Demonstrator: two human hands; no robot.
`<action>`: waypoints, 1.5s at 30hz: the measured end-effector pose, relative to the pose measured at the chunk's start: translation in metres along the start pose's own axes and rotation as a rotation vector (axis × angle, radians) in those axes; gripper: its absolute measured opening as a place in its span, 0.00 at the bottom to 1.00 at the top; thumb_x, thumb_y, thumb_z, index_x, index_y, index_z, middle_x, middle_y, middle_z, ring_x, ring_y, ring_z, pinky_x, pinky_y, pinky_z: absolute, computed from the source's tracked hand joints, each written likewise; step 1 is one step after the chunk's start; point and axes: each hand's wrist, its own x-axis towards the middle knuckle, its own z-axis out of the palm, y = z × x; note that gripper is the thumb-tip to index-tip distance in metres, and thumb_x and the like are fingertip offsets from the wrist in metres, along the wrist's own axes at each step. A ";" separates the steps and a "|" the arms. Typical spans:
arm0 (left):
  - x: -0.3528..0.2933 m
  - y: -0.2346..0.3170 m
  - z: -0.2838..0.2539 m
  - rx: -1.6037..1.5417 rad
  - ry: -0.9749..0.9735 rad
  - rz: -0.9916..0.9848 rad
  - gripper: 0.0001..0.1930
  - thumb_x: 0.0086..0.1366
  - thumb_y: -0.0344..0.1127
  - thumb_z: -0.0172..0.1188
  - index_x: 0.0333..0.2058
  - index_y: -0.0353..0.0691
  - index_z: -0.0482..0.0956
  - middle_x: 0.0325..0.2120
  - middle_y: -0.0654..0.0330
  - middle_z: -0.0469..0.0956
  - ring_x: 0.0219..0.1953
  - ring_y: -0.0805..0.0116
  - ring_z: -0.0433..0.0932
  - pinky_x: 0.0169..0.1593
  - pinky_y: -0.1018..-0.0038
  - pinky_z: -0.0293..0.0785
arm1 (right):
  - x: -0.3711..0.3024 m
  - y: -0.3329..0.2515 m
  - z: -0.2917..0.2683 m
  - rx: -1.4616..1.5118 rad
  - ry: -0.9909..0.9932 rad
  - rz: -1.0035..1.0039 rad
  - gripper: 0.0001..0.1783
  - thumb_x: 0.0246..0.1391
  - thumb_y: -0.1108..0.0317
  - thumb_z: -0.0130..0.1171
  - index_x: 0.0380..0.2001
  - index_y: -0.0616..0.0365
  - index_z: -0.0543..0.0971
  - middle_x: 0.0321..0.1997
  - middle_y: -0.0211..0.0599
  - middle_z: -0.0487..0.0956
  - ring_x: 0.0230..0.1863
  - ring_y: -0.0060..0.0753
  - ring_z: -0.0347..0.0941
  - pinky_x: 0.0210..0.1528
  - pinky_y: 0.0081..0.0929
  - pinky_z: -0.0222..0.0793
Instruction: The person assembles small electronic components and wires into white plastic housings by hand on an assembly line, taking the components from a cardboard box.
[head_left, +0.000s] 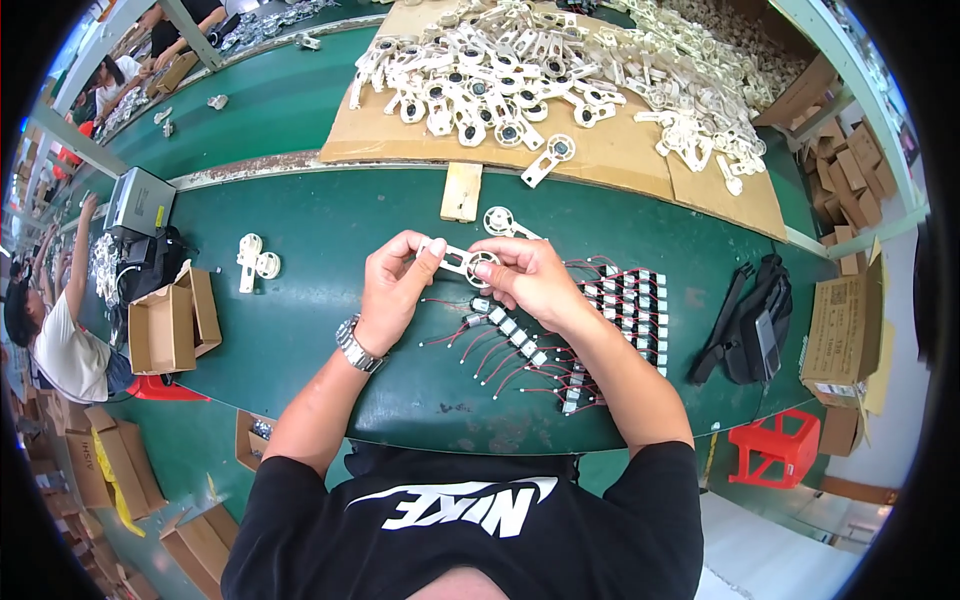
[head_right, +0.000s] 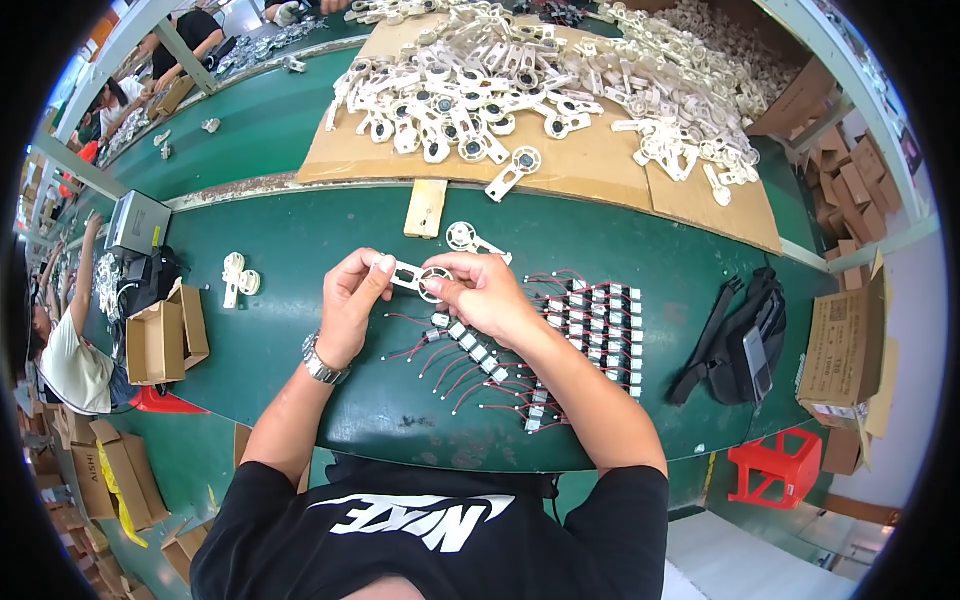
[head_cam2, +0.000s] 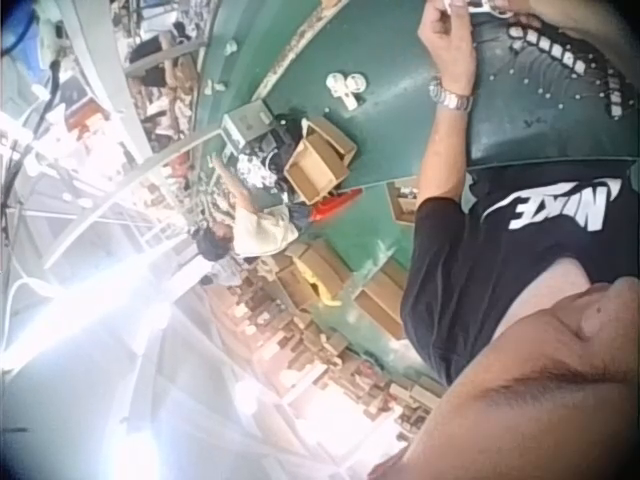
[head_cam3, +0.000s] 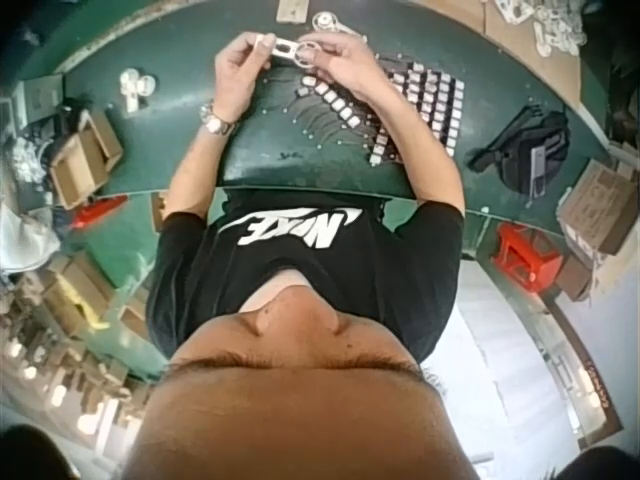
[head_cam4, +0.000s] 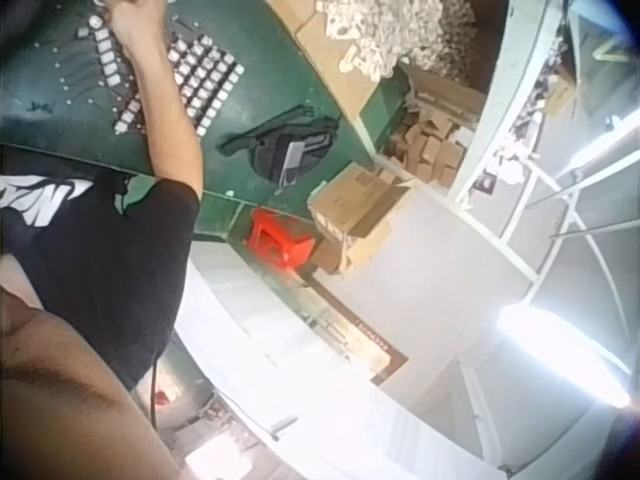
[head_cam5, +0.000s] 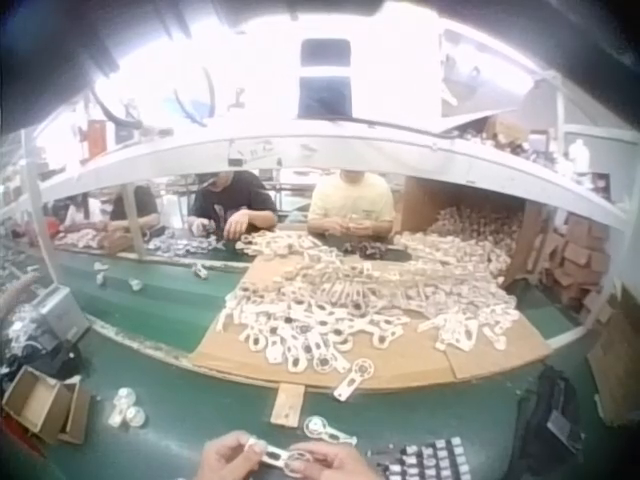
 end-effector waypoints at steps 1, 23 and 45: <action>0.000 -0.001 0.000 0.000 0.001 0.001 0.09 0.76 0.37 0.65 0.38 0.39 0.81 0.27 0.74 0.74 0.28 0.87 0.67 0.31 0.84 0.63 | -0.001 -0.002 0.000 -0.019 0.020 -0.001 0.16 0.69 0.67 0.65 0.57 0.59 0.83 0.32 0.27 0.83 0.29 0.17 0.76 0.28 0.19 0.71; 0.000 0.005 0.001 -0.063 -0.044 -0.048 0.10 0.77 0.35 0.62 0.41 0.33 0.82 0.38 0.60 0.87 0.41 0.76 0.84 0.49 0.75 0.82 | -0.007 -0.007 0.001 -0.653 0.067 -0.465 0.19 0.67 0.64 0.60 0.54 0.66 0.77 0.35 0.56 0.83 0.33 0.53 0.79 0.38 0.46 0.75; 0.000 0.006 0.003 -0.149 -0.088 -0.014 0.09 0.79 0.36 0.58 0.42 0.35 0.80 0.40 0.54 0.87 0.43 0.65 0.88 0.51 0.65 0.88 | 0.001 -0.001 -0.007 0.242 -0.100 0.069 0.18 0.73 0.62 0.60 0.58 0.62 0.80 0.43 0.32 0.79 0.37 0.22 0.78 0.36 0.25 0.82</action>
